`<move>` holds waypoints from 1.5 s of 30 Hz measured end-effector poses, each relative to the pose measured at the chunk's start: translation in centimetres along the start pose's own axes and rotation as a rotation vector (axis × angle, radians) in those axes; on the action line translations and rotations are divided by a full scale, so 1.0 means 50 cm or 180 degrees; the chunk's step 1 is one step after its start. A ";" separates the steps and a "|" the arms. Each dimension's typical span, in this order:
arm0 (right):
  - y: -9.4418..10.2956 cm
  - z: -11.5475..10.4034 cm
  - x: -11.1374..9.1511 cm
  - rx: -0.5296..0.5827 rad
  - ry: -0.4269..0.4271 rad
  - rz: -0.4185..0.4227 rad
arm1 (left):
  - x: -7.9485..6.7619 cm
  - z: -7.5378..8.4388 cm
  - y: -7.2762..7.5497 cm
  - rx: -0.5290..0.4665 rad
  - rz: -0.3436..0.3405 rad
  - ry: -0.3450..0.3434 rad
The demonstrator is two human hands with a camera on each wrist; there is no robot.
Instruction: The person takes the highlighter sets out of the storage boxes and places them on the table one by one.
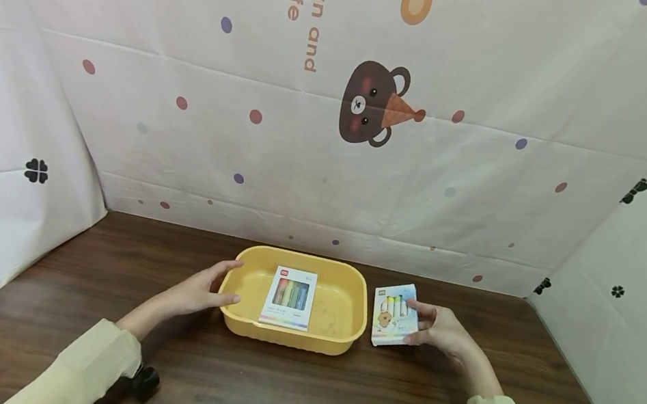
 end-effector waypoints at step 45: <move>0.024 0.013 -0.017 -0.0859 0.0188 -0.0060 | -0.003 0.001 -0.001 -0.0011 -0.0015 -0.0079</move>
Point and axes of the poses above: each hand's wrist, its own x-axis towards the middle knuckle, its own y-axis out of the back of the hand, z = x × y, the point moved 6 cm from there along x, towards the middle knuckle, and after that the axes turned 14 degrees about y, right-handed, at the moved point
